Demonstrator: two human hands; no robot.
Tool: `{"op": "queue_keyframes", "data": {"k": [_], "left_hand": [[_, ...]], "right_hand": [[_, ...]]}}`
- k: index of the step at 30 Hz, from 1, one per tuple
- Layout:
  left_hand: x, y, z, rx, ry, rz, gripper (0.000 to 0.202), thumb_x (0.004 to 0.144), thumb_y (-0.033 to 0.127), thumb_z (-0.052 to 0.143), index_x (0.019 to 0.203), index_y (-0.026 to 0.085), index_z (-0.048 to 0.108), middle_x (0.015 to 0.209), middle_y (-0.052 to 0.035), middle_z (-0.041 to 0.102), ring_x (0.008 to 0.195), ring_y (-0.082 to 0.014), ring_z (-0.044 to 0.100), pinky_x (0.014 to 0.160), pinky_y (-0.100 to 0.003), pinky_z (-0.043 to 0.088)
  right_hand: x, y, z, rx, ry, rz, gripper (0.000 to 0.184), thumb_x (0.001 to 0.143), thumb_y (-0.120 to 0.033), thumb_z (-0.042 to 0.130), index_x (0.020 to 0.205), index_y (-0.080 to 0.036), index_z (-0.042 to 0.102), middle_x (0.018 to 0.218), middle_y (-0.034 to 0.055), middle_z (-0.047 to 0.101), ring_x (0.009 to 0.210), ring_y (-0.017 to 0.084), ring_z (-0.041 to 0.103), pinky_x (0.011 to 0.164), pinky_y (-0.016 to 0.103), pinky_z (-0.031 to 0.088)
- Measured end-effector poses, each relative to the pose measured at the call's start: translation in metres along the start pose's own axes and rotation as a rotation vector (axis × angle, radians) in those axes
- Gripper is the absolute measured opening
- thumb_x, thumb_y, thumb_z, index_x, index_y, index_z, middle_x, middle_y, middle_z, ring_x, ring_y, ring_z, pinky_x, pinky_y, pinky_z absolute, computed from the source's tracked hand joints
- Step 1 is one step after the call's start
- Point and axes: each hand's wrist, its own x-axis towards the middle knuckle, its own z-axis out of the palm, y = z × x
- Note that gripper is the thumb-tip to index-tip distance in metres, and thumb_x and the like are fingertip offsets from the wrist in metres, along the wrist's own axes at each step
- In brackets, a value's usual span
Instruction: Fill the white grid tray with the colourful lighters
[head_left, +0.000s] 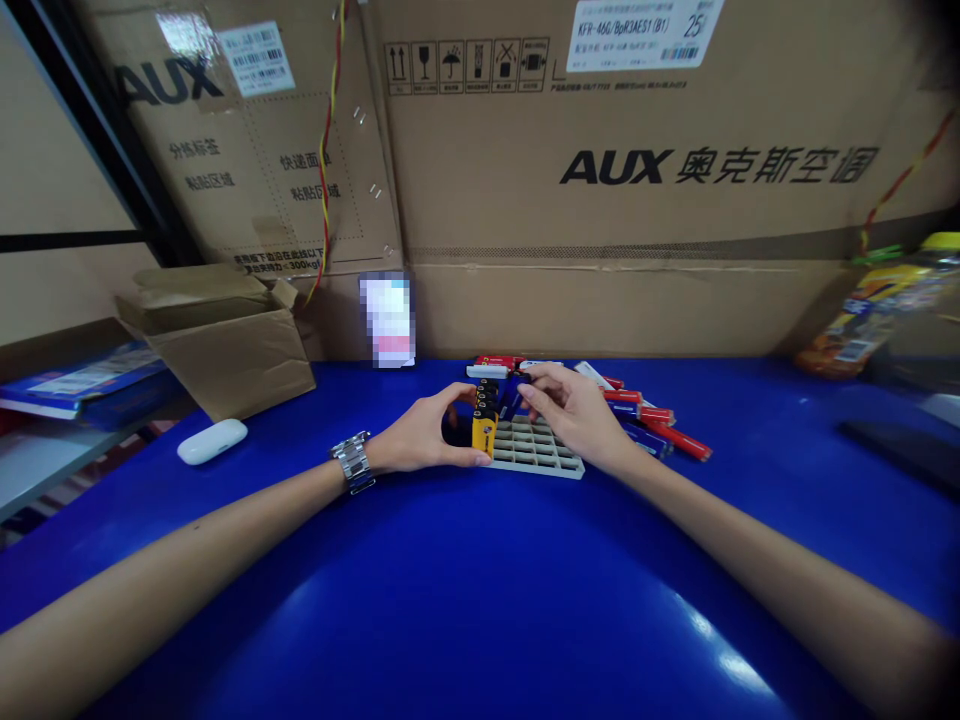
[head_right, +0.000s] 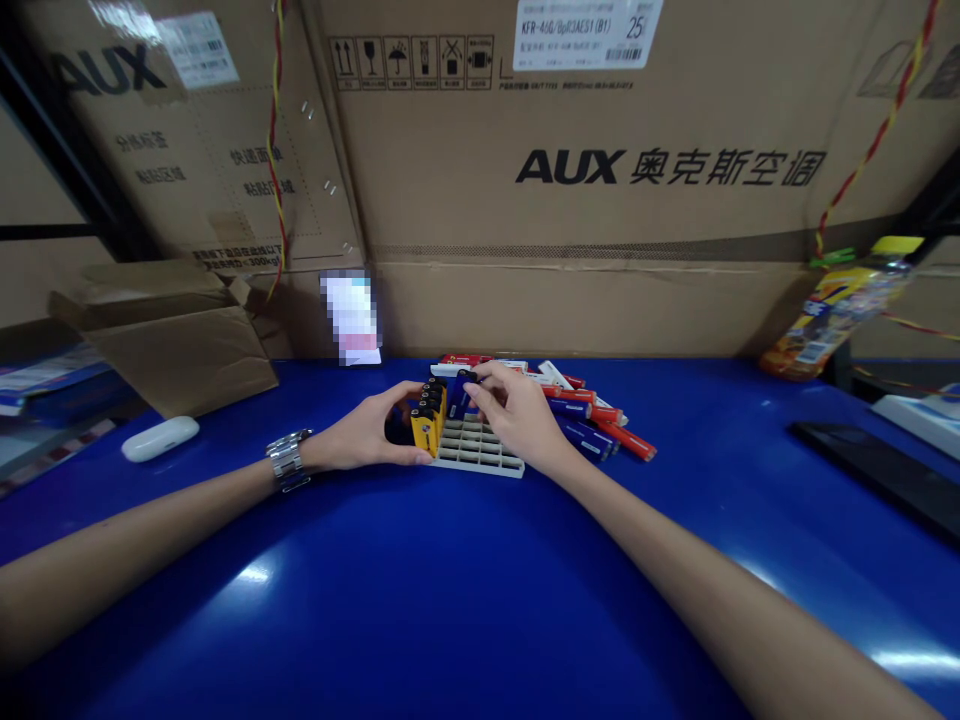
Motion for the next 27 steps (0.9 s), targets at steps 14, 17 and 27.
{"op": "queue_keyframes", "data": {"k": [14, 17, 27], "left_hand": [[-0.0006, 0.0010, 0.0002, 0.015, 0.005, 0.004, 0.080, 0.065, 0.052, 0.074, 0.130, 0.017, 0.042, 0.125, -0.0122, 0.056, 0.096, -0.0266, 0.058, 0.084, -0.044, 0.047], [-0.0007, 0.0000, 0.0004, 0.001, -0.001, 0.004, 0.081, 0.065, 0.052, 0.074, 0.131, 0.017, 0.041, 0.126, -0.0126, 0.055, 0.100, -0.0276, 0.057, 0.084, -0.043, 0.047], [-0.0008, -0.0001, 0.0005, 0.006, 0.003, 0.002, 0.080, 0.065, 0.053, 0.073, 0.129, 0.017, 0.042, 0.125, -0.0132, 0.056, 0.097, -0.0277, 0.058, 0.084, -0.046, 0.047]], "right_hand": [[0.0022, -0.0075, 0.0020, -0.211, -0.084, -0.047, 0.014, 0.086, -0.032, 0.052, 0.084, -0.020, 0.058, 0.082, 0.0043, 0.064, 0.077, 0.020, 0.057, 0.069, 0.033, 0.044], [0.0038, -0.0062, -0.0003, -0.139, -0.045, -0.051, 0.017, 0.088, -0.034, 0.050, 0.087, -0.019, 0.057, 0.084, 0.0052, 0.062, 0.076, 0.019, 0.056, 0.069, 0.033, 0.044], [0.0033, -0.0069, -0.0006, -0.217, -0.145, -0.082, 0.021, 0.088, -0.034, 0.050, 0.075, -0.019, 0.057, 0.074, 0.0025, 0.062, 0.069, 0.017, 0.055, 0.064, 0.030, 0.042]]}}
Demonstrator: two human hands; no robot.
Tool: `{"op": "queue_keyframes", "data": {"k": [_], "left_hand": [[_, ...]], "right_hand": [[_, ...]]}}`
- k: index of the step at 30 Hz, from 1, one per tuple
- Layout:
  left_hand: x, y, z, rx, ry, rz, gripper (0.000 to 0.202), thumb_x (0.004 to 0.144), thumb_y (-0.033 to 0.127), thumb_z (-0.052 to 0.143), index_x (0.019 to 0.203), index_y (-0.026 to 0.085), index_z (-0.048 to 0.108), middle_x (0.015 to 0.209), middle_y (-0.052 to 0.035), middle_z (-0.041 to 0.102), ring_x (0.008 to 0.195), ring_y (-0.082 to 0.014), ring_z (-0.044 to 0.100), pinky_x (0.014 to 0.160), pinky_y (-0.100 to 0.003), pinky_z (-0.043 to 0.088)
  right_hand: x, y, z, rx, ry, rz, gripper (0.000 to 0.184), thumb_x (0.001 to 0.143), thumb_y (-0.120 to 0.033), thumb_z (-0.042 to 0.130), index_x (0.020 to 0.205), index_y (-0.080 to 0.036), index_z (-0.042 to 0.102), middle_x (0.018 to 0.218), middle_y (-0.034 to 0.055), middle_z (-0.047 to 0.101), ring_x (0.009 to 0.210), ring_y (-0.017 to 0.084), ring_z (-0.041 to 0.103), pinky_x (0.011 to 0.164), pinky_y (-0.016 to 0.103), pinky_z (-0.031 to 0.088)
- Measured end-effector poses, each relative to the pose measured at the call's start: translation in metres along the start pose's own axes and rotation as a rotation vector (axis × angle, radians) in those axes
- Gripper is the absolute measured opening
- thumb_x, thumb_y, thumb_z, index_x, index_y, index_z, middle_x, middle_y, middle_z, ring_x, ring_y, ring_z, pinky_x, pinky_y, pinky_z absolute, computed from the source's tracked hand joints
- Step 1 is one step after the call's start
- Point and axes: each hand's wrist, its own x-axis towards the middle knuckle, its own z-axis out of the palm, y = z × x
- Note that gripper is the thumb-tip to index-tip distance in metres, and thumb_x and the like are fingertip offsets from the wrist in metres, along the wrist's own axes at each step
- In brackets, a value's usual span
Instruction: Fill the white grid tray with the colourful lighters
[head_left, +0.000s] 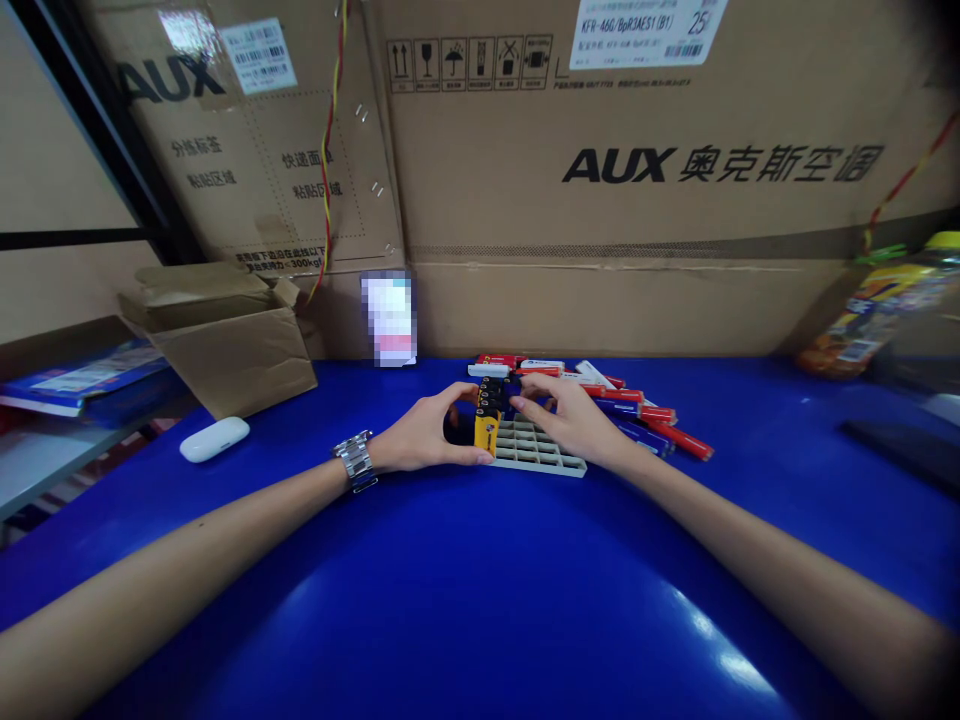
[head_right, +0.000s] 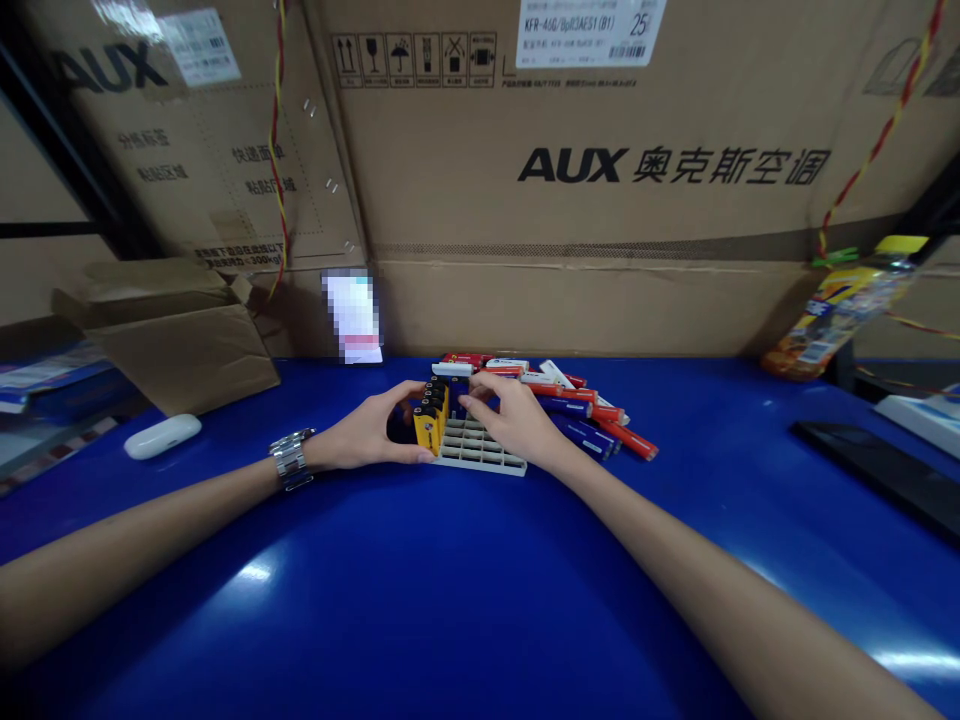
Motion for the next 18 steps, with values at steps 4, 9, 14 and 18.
{"op": "queue_keyframes", "data": {"k": [4, 9, 14, 18], "left_hand": [[0.000, 0.000, 0.000, -0.083, -0.032, 0.015, 0.076, 0.069, 0.049, 0.072, 0.131, 0.018, 0.040, 0.133, -0.0132, 0.050, 0.116, -0.0282, 0.051, 0.097, -0.046, 0.041], [0.001, 0.001, -0.001, -0.074, -0.015, -0.047, 0.076, 0.069, 0.048, 0.072, 0.129, 0.017, 0.039, 0.134, -0.0145, 0.048, 0.116, -0.0292, 0.051, 0.096, -0.046, 0.042], [0.002, -0.001, 0.000, -0.058, 0.068, -0.097, 0.080, 0.068, 0.050, 0.072, 0.132, 0.016, 0.037, 0.134, -0.0164, 0.047, 0.114, -0.0311, 0.052, 0.091, -0.045, 0.046], [0.003, -0.003, 0.001, -0.035, 0.095, -0.138, 0.082, 0.070, 0.049, 0.070, 0.134, 0.013, 0.035, 0.133, -0.0178, 0.048, 0.111, -0.0311, 0.053, 0.088, -0.045, 0.048]], "right_hand": [[0.000, -0.003, -0.011, -0.125, 0.004, 0.001, 0.030, 0.091, -0.040, 0.044, 0.083, -0.018, 0.063, 0.077, 0.0039, 0.065, 0.066, 0.016, 0.055, 0.062, 0.029, 0.040], [0.000, 0.001, -0.046, -0.547, 0.078, 0.121, 0.035, 0.088, -0.039, 0.045, 0.070, -0.018, 0.067, 0.075, 0.0068, 0.068, 0.071, 0.020, 0.058, 0.064, 0.032, 0.040], [-0.008, 0.011, -0.064, -0.981, -0.159, 0.201, 0.027, 0.074, -0.036, 0.059, 0.094, -0.019, 0.067, 0.094, 0.0114, 0.067, 0.095, 0.032, 0.055, 0.073, 0.041, 0.040], [-0.009, 0.007, -0.056, -1.119, -0.281, 0.205, 0.026, 0.077, -0.032, 0.059, 0.094, -0.014, 0.067, 0.104, 0.0159, 0.062, 0.101, 0.033, 0.052, 0.074, 0.041, 0.040]]}}
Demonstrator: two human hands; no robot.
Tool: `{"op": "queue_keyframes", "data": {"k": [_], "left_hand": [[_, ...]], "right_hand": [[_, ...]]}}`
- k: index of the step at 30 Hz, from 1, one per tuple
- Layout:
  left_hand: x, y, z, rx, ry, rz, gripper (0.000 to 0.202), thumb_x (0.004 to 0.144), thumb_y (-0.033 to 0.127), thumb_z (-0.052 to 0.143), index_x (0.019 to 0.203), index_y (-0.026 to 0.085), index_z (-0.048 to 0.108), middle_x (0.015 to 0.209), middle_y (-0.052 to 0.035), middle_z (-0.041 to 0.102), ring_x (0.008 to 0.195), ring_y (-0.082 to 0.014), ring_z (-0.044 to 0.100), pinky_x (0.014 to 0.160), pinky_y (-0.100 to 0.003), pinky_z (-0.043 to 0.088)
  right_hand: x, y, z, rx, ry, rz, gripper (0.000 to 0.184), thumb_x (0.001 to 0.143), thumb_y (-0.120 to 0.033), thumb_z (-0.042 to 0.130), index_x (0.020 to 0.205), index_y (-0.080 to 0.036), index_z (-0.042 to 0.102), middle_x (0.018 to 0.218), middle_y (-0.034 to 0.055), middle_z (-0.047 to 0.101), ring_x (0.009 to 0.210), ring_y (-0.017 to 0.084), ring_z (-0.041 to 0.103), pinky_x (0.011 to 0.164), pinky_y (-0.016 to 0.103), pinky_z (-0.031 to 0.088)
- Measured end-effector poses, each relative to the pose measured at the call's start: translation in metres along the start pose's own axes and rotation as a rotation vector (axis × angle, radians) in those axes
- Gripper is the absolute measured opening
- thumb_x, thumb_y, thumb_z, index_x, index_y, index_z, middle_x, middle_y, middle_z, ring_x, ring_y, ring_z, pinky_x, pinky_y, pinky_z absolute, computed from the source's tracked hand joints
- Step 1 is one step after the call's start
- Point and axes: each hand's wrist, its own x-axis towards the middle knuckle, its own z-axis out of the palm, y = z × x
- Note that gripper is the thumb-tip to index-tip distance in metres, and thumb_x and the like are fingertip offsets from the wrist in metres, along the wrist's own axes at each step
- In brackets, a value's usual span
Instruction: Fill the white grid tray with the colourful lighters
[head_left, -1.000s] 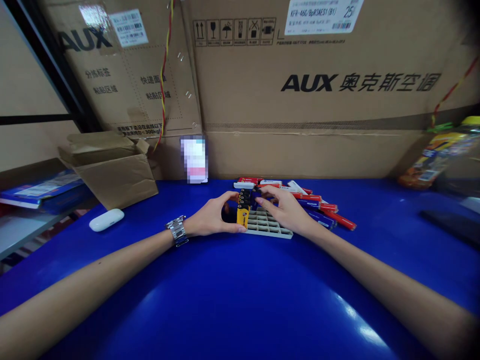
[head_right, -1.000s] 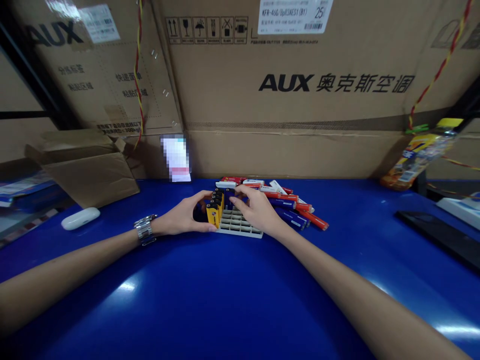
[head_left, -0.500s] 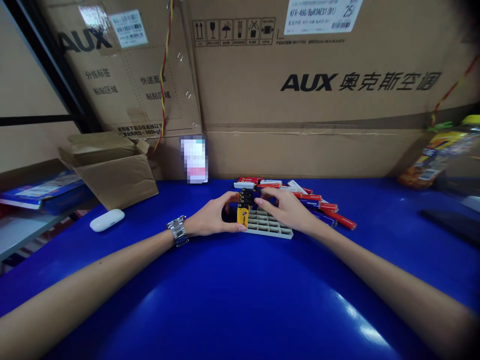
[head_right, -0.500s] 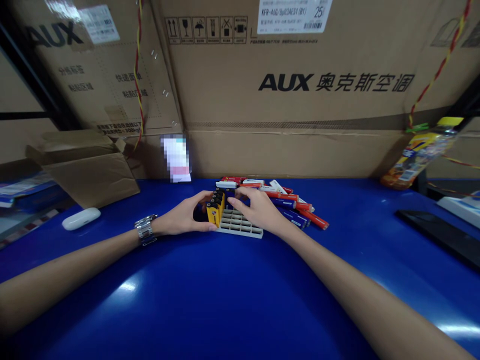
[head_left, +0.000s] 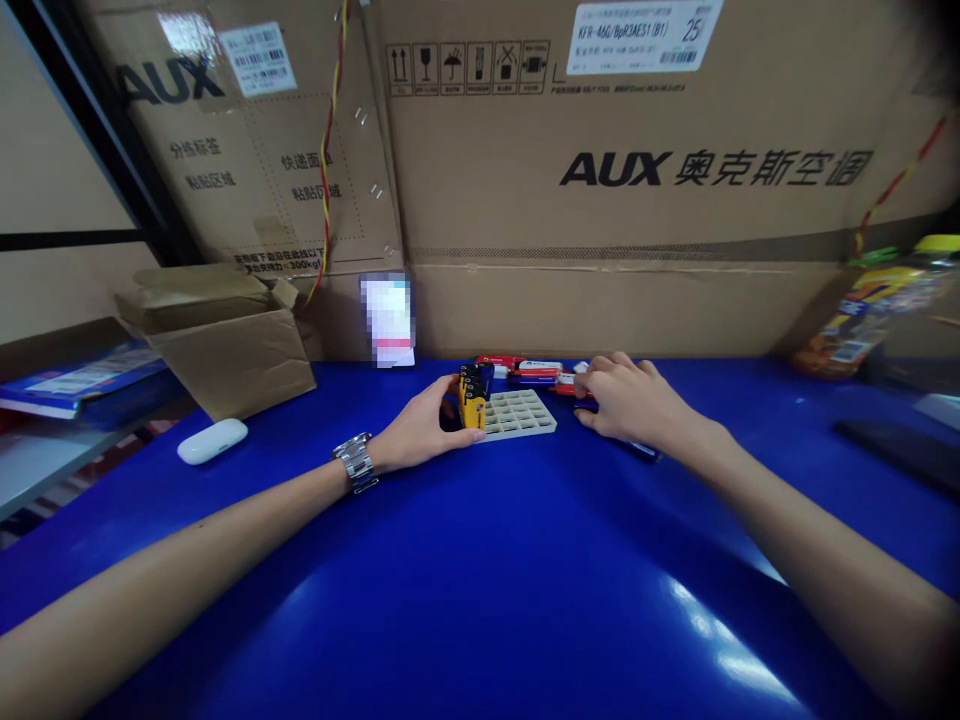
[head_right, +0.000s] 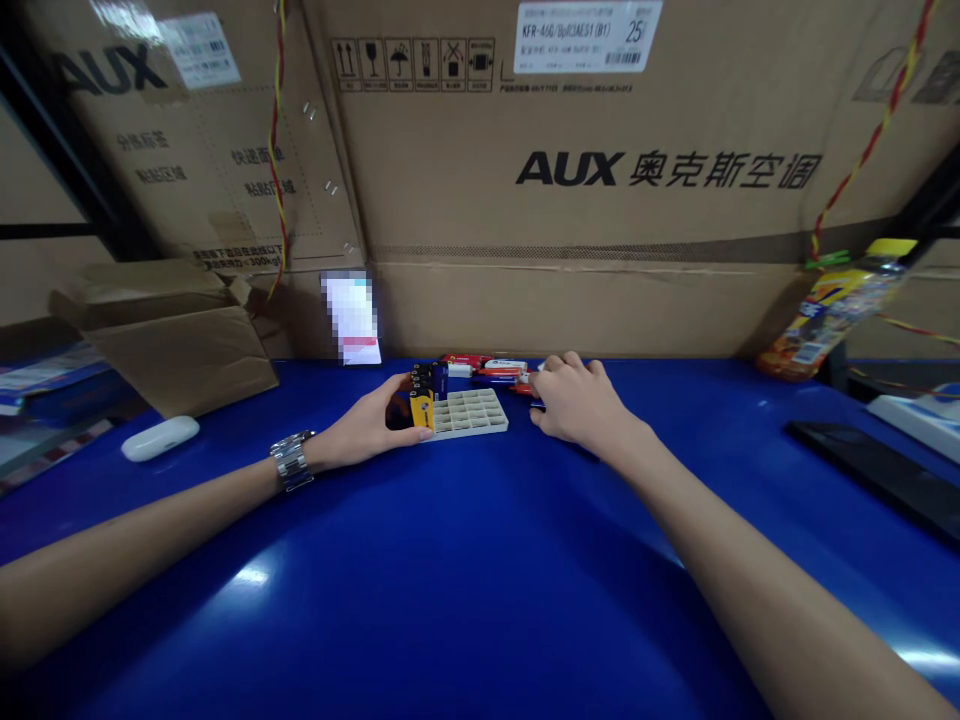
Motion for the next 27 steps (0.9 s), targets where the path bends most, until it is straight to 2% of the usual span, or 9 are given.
{"op": "queue_keyframes", "data": {"k": [7, 11, 13, 16, 20, 22, 24, 27], "left_hand": [[0.001, -0.001, 0.001, 0.044, 0.012, 0.014, 0.082, 0.071, 0.050, 0.069, 0.135, 0.011, 0.036, 0.133, -0.0189, 0.048, 0.112, -0.0324, 0.053, 0.087, -0.046, 0.049], [0.000, 0.000, 0.001, 0.050, 0.012, 0.010, 0.082, 0.071, 0.049, 0.068, 0.135, 0.010, 0.035, 0.132, -0.0191, 0.048, 0.112, -0.0321, 0.053, 0.087, -0.045, 0.049], [0.000, 0.001, 0.001, 0.048, 0.019, 0.019, 0.081, 0.071, 0.049, 0.068, 0.134, 0.010, 0.036, 0.132, -0.0186, 0.049, 0.112, -0.0316, 0.053, 0.088, -0.045, 0.048], [0.001, 0.000, 0.002, 0.046, 0.032, 0.061, 0.076, 0.072, 0.048, 0.068, 0.132, 0.012, 0.039, 0.132, -0.0172, 0.050, 0.114, -0.0308, 0.052, 0.092, -0.045, 0.046], [0.001, -0.001, 0.002, 0.049, 0.034, 0.067, 0.076, 0.072, 0.048, 0.067, 0.133, 0.013, 0.038, 0.131, -0.0171, 0.050, 0.113, -0.0305, 0.053, 0.090, -0.045, 0.047], [0.001, -0.002, 0.002, 0.042, 0.027, 0.051, 0.078, 0.072, 0.047, 0.068, 0.134, 0.013, 0.037, 0.131, -0.0173, 0.050, 0.110, -0.0298, 0.054, 0.087, -0.043, 0.048], [0.001, -0.002, 0.002, 0.038, 0.024, 0.058, 0.078, 0.072, 0.046, 0.068, 0.135, 0.012, 0.036, 0.132, -0.0174, 0.049, 0.109, -0.0289, 0.055, 0.087, -0.042, 0.049], [0.001, -0.002, 0.002, 0.045, 0.030, 0.087, 0.078, 0.073, 0.046, 0.067, 0.135, 0.012, 0.035, 0.133, -0.0178, 0.048, 0.112, -0.0291, 0.053, 0.088, -0.042, 0.048]], "right_hand": [[-0.002, -0.014, -0.009, -0.148, -0.036, 0.030, 0.019, 0.076, -0.016, 0.057, 0.091, -0.014, 0.068, 0.104, 0.0177, 0.063, 0.102, 0.032, 0.051, 0.073, 0.038, 0.038], [0.001, -0.007, -0.004, -0.035, 0.006, 0.016, 0.020, 0.082, -0.017, 0.050, 0.093, -0.015, 0.066, 0.104, 0.0164, 0.063, 0.102, 0.031, 0.053, 0.075, 0.040, 0.040], [0.004, -0.003, 0.001, 0.195, 0.064, 0.026, 0.022, 0.087, -0.025, 0.047, 0.094, -0.015, 0.065, 0.100, 0.0147, 0.064, 0.094, 0.028, 0.056, 0.073, 0.038, 0.041], [0.009, -0.001, 0.006, 0.730, 0.102, 0.021, 0.024, 0.089, -0.037, 0.046, 0.088, -0.017, 0.060, 0.086, 0.0091, 0.064, 0.077, 0.021, 0.058, 0.067, 0.034, 0.043], [0.010, -0.013, 0.009, 1.518, 0.018, 0.015, 0.023, 0.086, -0.043, 0.052, 0.084, -0.021, 0.048, 0.087, 0.0055, 0.062, 0.078, 0.019, 0.060, 0.068, 0.035, 0.048], [0.008, -0.022, 0.009, 1.824, -0.037, 0.049, 0.024, 0.086, -0.044, 0.053, 0.084, -0.023, 0.041, 0.083, 0.0029, 0.061, 0.073, 0.017, 0.060, 0.066, 0.035, 0.049], [0.007, -0.031, 0.008, 1.981, -0.054, 0.077, 0.026, 0.086, -0.042, 0.054, 0.082, -0.024, 0.036, 0.073, -0.0009, 0.058, 0.062, 0.014, 0.056, 0.059, 0.032, 0.046], [0.007, -0.039, 0.007, 1.990, -0.003, 0.112, 0.024, 0.086, -0.041, 0.055, 0.081, -0.023, 0.041, 0.062, -0.0037, 0.049, 0.051, 0.010, 0.044, 0.049, 0.026, 0.036]]}}
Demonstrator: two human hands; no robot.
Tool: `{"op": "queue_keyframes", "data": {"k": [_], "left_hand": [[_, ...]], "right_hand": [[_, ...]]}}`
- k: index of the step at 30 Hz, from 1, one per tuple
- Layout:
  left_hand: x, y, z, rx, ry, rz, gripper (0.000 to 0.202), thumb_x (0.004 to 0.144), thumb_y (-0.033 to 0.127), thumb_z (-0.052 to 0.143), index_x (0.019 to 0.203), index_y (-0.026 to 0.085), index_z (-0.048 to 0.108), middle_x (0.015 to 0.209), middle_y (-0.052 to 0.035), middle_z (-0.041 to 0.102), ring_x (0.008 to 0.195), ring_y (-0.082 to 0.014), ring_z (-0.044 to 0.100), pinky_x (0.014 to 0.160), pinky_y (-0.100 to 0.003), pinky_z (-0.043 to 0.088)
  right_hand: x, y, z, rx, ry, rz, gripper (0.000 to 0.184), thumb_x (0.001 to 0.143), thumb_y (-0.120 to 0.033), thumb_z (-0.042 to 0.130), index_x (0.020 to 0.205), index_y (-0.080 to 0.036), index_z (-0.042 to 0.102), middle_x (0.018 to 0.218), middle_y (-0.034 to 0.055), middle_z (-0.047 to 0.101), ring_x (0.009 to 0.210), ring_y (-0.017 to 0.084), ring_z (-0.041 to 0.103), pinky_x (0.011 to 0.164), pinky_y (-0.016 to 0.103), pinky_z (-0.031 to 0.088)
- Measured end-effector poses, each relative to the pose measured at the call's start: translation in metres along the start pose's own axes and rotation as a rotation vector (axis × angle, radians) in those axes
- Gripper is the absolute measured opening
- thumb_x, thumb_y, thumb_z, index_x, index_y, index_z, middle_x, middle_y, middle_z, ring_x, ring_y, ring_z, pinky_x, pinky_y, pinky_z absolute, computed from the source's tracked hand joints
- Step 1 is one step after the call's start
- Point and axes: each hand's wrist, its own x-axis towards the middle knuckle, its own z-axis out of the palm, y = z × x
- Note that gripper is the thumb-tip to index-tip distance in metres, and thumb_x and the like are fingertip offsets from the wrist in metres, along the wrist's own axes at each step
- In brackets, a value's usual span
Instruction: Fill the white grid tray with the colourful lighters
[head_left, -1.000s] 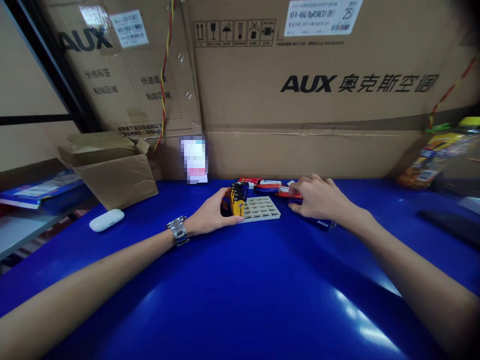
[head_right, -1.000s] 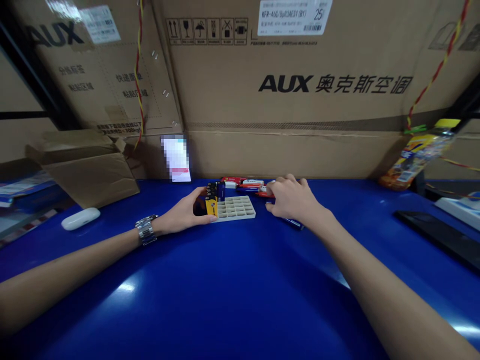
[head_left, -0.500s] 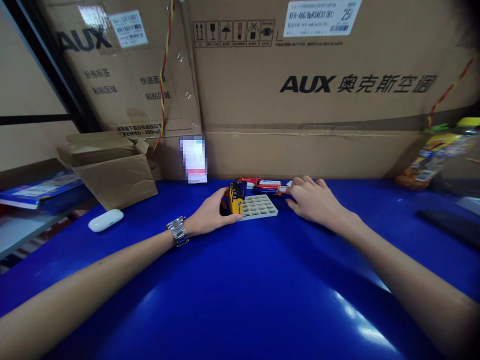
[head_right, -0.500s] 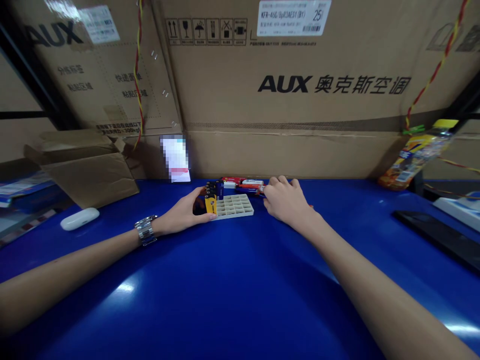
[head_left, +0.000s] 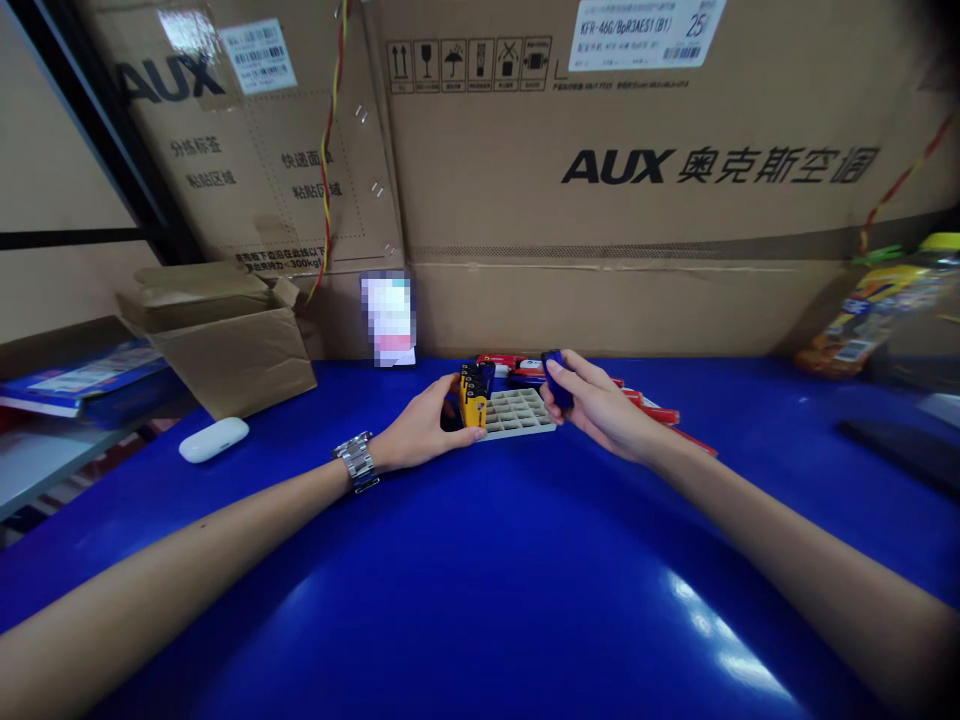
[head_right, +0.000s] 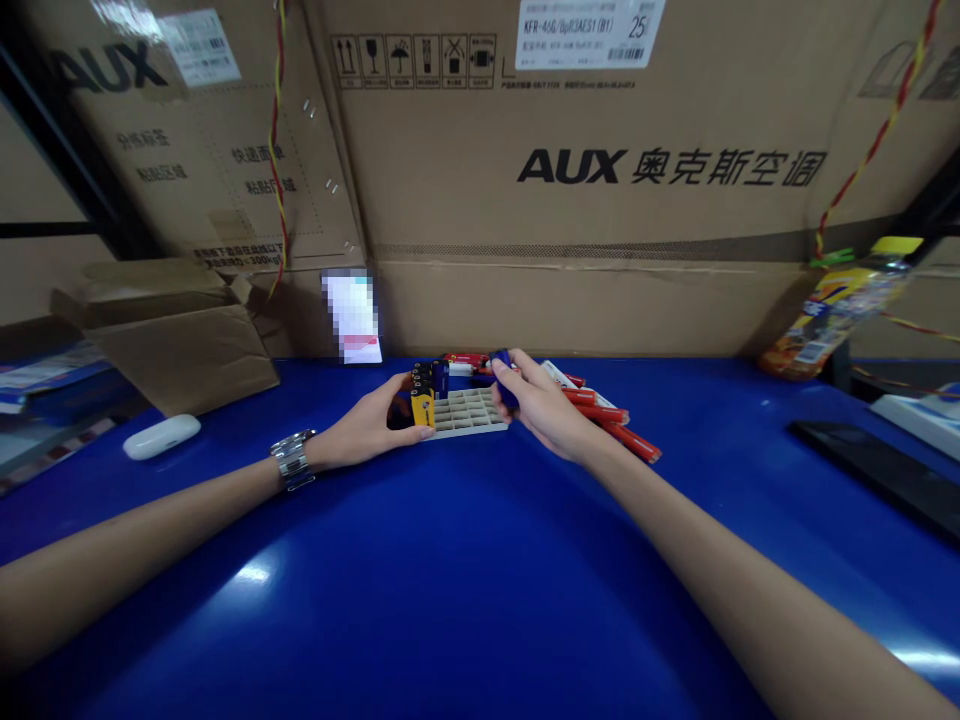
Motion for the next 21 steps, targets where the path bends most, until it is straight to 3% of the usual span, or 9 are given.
{"op": "queue_keyframes", "data": {"k": [5, 10, 15, 18, 21], "left_hand": [[0.0004, -0.0007, 0.0004, 0.000, 0.003, 0.007, 0.076, 0.073, 0.047, 0.066, 0.134, 0.013, 0.036, 0.133, -0.0173, 0.049, 0.111, -0.0293, 0.054, 0.089, -0.043, 0.047], [-0.0006, 0.0001, -0.0002, -0.001, 0.000, 0.003, 0.076, 0.074, 0.047, 0.065, 0.135, 0.014, 0.035, 0.133, -0.0175, 0.048, 0.111, -0.0297, 0.054, 0.089, -0.044, 0.047], [-0.0008, -0.0001, -0.0002, 0.001, 0.002, 0.012, 0.075, 0.074, 0.047, 0.065, 0.135, 0.015, 0.035, 0.134, -0.0169, 0.048, 0.112, -0.0292, 0.053, 0.090, -0.044, 0.047], [-0.0008, -0.0004, -0.0002, 0.009, 0.000, 0.009, 0.075, 0.074, 0.047, 0.065, 0.135, 0.014, 0.035, 0.133, -0.0171, 0.048, 0.112, -0.0293, 0.053, 0.090, -0.044, 0.046], [-0.0007, -0.0003, -0.0004, 0.015, -0.004, 0.004, 0.077, 0.075, 0.049, 0.065, 0.136, 0.014, 0.034, 0.134, -0.0170, 0.047, 0.113, -0.0290, 0.053, 0.090, -0.043, 0.047]], "right_hand": [[0.0018, 0.0004, 0.0025, -0.123, 0.013, -0.023, 0.030, 0.086, -0.048, 0.051, 0.080, -0.019, 0.052, 0.057, -0.0028, 0.044, 0.049, 0.010, 0.038, 0.046, 0.025, 0.029], [0.0024, 0.0009, 0.0041, -0.006, -0.006, 0.008, 0.037, 0.090, -0.051, 0.037, 0.091, -0.017, 0.053, 0.068, 0.0004, 0.047, 0.058, 0.013, 0.043, 0.053, 0.028, 0.036], [-0.0014, 0.0021, 0.0061, -0.095, -0.034, -0.059, 0.019, 0.086, -0.038, 0.050, 0.086, -0.020, 0.043, 0.072, -0.0003, 0.049, 0.064, 0.013, 0.048, 0.059, 0.030, 0.041], [-0.0034, 0.0032, 0.0061, -0.096, -0.053, -0.071, 0.026, 0.083, -0.038, 0.057, 0.087, -0.023, 0.036, 0.072, -0.0026, 0.053, 0.059, 0.012, 0.050, 0.054, 0.028, 0.038], [-0.0022, 0.0040, 0.0071, -0.085, -0.002, -0.088, 0.027, 0.083, -0.040, 0.058, 0.087, -0.023, 0.038, 0.064, -0.0059, 0.048, 0.053, 0.009, 0.043, 0.050, 0.024, 0.032]]}}
